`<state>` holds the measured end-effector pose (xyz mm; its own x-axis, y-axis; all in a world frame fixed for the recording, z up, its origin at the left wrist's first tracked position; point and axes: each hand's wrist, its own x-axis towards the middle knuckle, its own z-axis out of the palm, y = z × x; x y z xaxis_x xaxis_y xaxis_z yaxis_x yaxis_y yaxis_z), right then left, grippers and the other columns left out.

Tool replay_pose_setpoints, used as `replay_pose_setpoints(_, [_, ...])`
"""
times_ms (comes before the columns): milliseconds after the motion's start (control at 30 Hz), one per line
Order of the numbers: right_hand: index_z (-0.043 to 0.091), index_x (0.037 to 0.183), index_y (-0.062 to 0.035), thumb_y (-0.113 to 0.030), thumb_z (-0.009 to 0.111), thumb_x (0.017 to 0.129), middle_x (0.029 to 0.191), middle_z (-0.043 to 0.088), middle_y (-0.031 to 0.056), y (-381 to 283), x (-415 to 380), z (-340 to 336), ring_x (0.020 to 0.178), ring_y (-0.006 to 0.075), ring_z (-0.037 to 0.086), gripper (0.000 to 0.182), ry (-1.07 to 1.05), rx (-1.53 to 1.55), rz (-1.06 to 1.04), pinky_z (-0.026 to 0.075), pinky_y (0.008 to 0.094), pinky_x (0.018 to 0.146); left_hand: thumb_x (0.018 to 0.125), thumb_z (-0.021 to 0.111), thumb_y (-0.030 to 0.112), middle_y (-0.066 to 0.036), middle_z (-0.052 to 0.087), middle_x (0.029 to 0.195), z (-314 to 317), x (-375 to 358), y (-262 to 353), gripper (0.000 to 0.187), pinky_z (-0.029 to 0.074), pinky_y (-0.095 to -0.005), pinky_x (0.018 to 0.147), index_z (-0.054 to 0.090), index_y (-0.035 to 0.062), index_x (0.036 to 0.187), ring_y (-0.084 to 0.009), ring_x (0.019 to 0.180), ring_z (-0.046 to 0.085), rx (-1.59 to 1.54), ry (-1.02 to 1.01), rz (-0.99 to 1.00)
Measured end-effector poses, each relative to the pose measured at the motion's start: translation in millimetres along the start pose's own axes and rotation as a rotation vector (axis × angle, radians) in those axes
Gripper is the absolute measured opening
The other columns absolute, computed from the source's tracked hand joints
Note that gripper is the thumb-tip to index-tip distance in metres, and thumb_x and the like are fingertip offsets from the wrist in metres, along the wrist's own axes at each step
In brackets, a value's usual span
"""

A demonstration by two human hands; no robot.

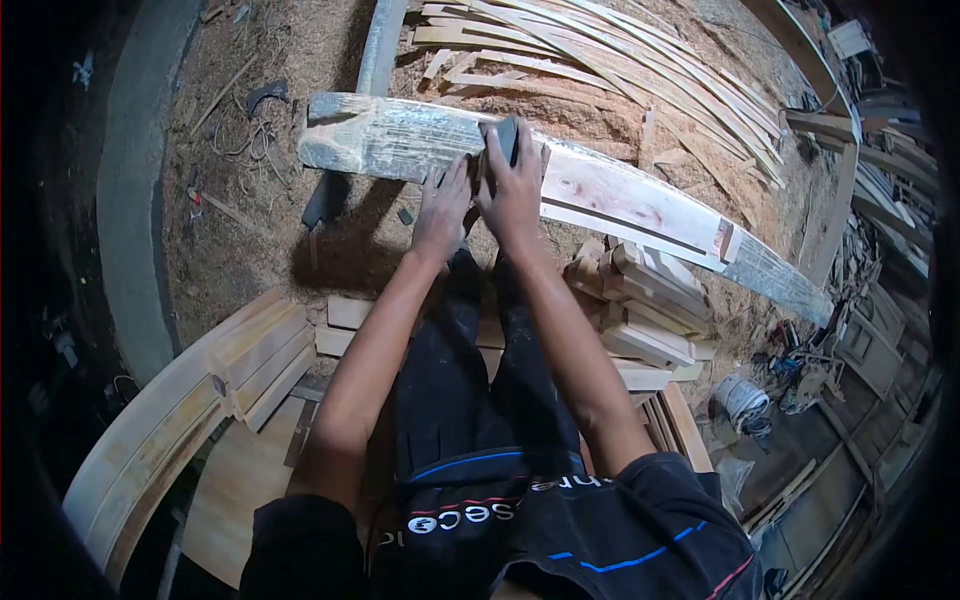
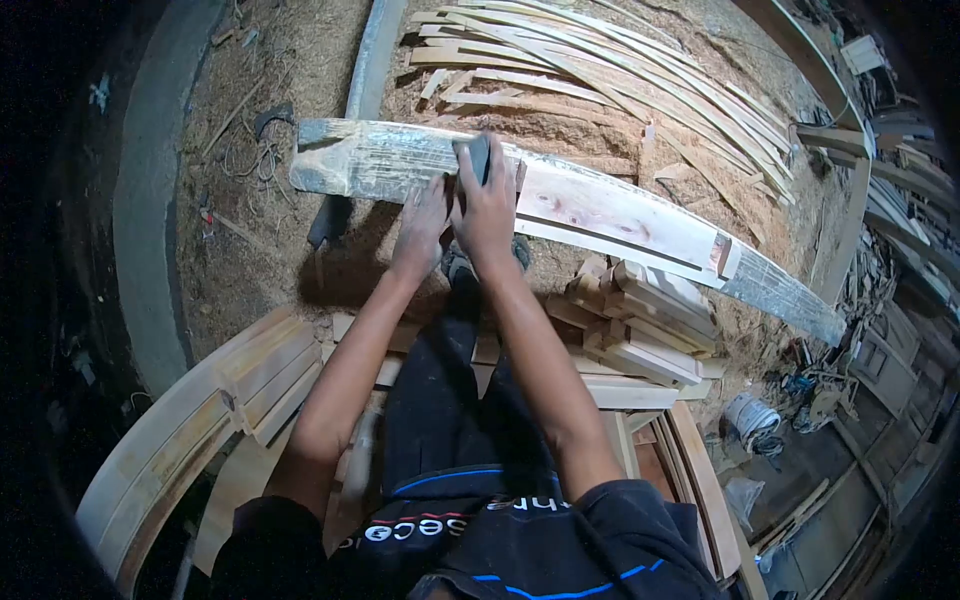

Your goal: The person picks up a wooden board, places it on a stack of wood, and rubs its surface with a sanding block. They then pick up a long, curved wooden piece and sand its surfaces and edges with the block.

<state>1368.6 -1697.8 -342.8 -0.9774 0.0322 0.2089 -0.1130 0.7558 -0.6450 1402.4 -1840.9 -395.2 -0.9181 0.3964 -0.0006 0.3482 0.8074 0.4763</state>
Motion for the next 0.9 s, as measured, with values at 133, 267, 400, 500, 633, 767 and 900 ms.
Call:
replay_pose_setpoints(133, [0.054, 0.148, -0.0155, -0.007, 0.073, 0.075, 0.157, 0.037, 0.0276, 1.0, -60.1, -14.2, 0.143, 0.0479, 0.040, 0.076, -0.067, -0.028, -0.084, 0.033, 0.0574, 0.119, 0.087, 0.061, 0.004, -0.021, 0.042, 0.159, 1.5, -0.1, -3.8, 0.059, 0.022, -0.0573, 0.124, 0.051, -0.0055, 0.144, -0.0305, 0.152, 0.035, 0.002, 0.010, 0.048])
replay_pose_setpoints(267, [0.056, 0.145, -0.0174, -0.009, 0.076, 0.075, 0.157, 0.038, 0.0247, 4.4, -14.6, -7.5, 0.138, 0.0473, 0.044, 0.074, -0.077, 0.012, -0.091, 0.037, 0.0533, 0.117, 0.089, 0.062, 0.009, -0.021, 0.044, 0.158, 9.8, 0.0, -6.5, 0.058, 0.023, -0.0574, 0.123, 0.051, -0.0044, 0.145, -0.0333, 0.152, 0.034, -0.019, 0.041, 0.043])
replay_pose_setpoints(400, [0.057, 0.145, -0.0157, -0.007, 0.073, 0.079, 0.157, 0.039, 0.0243, 6.5, 3.6, -0.8, 0.137, 0.0470, 0.045, 0.069, -0.028, 0.001, -0.124, 0.039, 0.0525, 0.114, 0.091, 0.061, 0.008, -0.021, 0.042, 0.159, -5.0, 2.3, 5.7, 0.057, 0.023, -0.0564, 0.123, 0.050, -0.0046, 0.146, -0.0361, 0.152, 0.032, -0.116, 0.041, -0.007])
replay_pose_setpoints(500, [0.058, 0.144, -0.0146, -0.006, 0.071, 0.080, 0.156, 0.040, 0.0255, 3.2, -39.0, -14.3, 0.139, 0.0464, 0.045, 0.065, -0.087, -0.008, -0.081, 0.039, 0.0531, 0.114, 0.089, 0.063, 0.006, -0.021, 0.040, 0.160, 8.1, -2.3, -4.0, 0.057, 0.024, -0.0561, 0.123, 0.052, -0.0039, 0.144, -0.0349, 0.153, 0.032, 0.007, 0.017, 0.034])
replay_pose_setpoints(633, [0.060, 0.142, -0.0149, -0.006, 0.073, 0.077, 0.156, 0.040, 0.0254, 7.6, -49.3, -9.5, 0.140, 0.0477, 0.044, 0.067, -0.041, -0.007, -0.093, 0.038, 0.0538, 0.116, 0.086, 0.061, 0.005, -0.022, 0.037, 0.162, 6.1, 0.1, -1.1, 0.062, 0.019, -0.0567, 0.125, 0.048, -0.0062, 0.145, -0.0336, 0.155, 0.028, 0.046, -0.021, 0.032])
replay_pose_setpoints(767, [0.060, 0.143, -0.0162, -0.002, 0.074, 0.078, 0.153, 0.042, 0.0300, 13.6, 8.2, 1.4, 0.134, 0.0497, 0.047, 0.068, 0.068, 0.045, -0.063, 0.040, 0.0537, 0.112, 0.082, 0.070, 0.009, -0.020, 0.037, 0.162, -3.8, 1.4, -3.0, 0.078, 0.019, -0.0565, 0.125, 0.039, -0.0041, 0.152, -0.0323, 0.155, 0.028, 0.126, -0.016, 0.031])
replay_pose_setpoints(900, [0.059, 0.144, -0.0162, -0.001, 0.073, 0.078, 0.154, 0.041, 0.0296, 8.5, -27.3, -1.8, 0.140, 0.0493, 0.042, 0.069, 0.017, 0.011, -0.036, 0.038, 0.0529, 0.116, 0.079, 0.071, 0.010, -0.020, 0.033, 0.164, -13.8, 2.4, -2.0, 0.088, 0.019, -0.0580, 0.125, 0.032, -0.0031, 0.156, -0.0329, 0.155, 0.027, 0.104, -0.036, -0.016])
